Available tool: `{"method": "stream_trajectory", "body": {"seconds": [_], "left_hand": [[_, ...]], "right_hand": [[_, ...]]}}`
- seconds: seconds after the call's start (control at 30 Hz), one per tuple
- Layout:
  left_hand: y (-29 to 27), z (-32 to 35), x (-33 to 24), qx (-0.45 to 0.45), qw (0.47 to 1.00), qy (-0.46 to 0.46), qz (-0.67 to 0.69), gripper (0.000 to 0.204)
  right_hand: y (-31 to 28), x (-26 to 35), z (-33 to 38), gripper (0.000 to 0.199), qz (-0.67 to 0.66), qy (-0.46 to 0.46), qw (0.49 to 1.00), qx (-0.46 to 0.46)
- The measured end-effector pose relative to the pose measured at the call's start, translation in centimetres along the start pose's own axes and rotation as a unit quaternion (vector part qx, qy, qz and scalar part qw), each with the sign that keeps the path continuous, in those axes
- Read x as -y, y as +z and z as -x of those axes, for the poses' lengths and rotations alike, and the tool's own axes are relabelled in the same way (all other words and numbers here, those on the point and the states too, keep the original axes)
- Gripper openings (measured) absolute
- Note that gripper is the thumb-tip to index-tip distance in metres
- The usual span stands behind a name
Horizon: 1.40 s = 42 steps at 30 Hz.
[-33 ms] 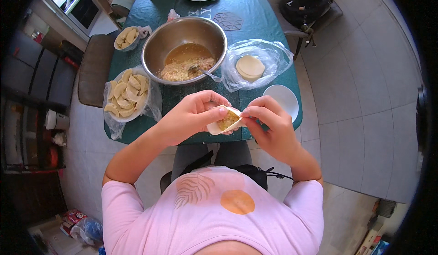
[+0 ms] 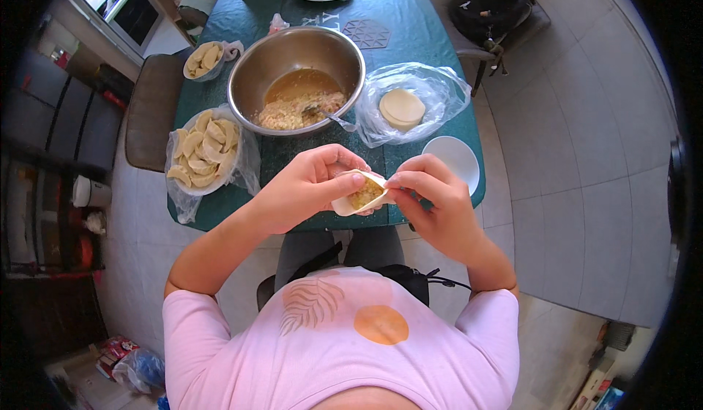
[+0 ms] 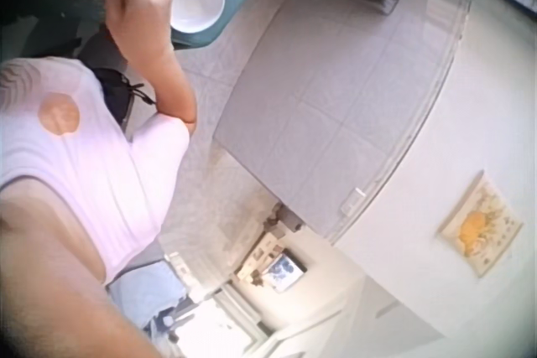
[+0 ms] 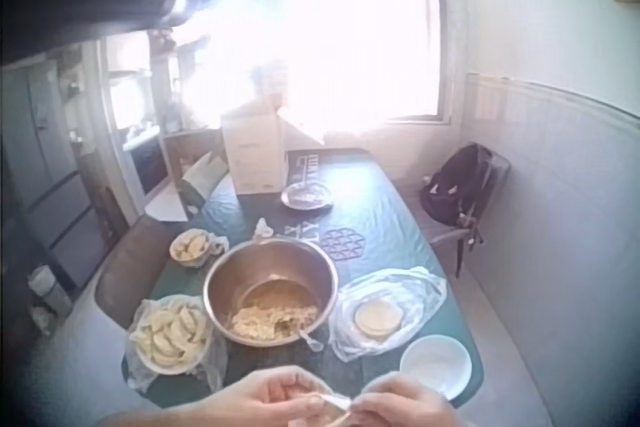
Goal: The person scoops a meat and vegetable filling from a metal bowl onto round dough wrappers using a spoon. They then fold the wrappers over the filling and pleat the edges to seal the dumplings. The finished dumplings are placed on a plate lined with plastic wrap.
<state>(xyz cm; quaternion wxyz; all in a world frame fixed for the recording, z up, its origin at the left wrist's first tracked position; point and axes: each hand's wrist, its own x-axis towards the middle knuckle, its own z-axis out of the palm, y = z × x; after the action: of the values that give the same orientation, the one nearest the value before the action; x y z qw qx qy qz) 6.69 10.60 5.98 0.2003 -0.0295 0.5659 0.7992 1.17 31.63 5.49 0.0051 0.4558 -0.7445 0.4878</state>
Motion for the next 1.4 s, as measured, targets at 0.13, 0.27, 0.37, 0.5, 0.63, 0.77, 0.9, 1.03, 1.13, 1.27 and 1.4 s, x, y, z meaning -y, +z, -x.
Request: {"method": "stream_trajectory", "body": {"seconds": [0.13,0.27,0.37,0.5,0.63,0.77,0.9,1.03,1.13,1.27,1.4], "left_hand": [[-0.3,0.0,0.4,-0.005,0.998,0.034,-0.043,0.019],[-0.1,-0.1,0.5,0.002,0.997,0.05,-0.059,0.017],[0.3,0.1,0.4,-0.006,0.997,0.063,-0.05,0.015],[0.5,0.0,0.7,-0.007,0.988,0.119,-0.094,0.014],[0.7,0.2,0.9,0.001,0.987,0.126,-0.105,0.01],[0.5,0.3,0.8,0.032,0.98,0.146,-0.129,0.013],[0.7,0.4,0.1,0.042,0.995,0.089,-0.007,0.021],[0.2,0.5,0.1,0.039,0.998,0.051,0.021,0.024],[0.1,0.5,0.3,0.039,0.997,0.059,0.001,0.022],[0.5,0.6,0.1,0.037,0.998,0.051,0.007,0.018],[0.6,0.8,0.3,0.042,0.995,0.08,0.03,0.016]], "right_hand": [[-0.9,1.1,-0.7,0.019,-0.021,0.022,0.999,0.04],[-0.8,1.2,-0.8,0.021,0.012,-0.016,0.998,0.06],[-1.1,0.8,-0.9,0.021,0.054,-0.062,0.994,0.074],[-0.7,0.8,-0.8,0.018,0.057,-0.083,0.994,0.052],[-0.3,1.3,-0.7,0.019,0.045,-0.058,0.997,0.032],[-0.4,1.2,-0.4,0.021,0.059,-0.077,0.995,0.028],[-0.4,1.1,-0.2,0.021,0.059,-0.067,0.996,0.01],[-0.9,1.9,-0.7,0.023,0.006,0.0,0.999,0.034],[-1.5,2.7,-1.4,0.025,0.005,-0.011,0.997,0.075],[-1.7,2.1,-1.9,0.026,0.047,-0.075,0.989,0.119],[-1.5,2.2,-2.1,0.026,0.088,-0.115,0.983,0.115]]}}
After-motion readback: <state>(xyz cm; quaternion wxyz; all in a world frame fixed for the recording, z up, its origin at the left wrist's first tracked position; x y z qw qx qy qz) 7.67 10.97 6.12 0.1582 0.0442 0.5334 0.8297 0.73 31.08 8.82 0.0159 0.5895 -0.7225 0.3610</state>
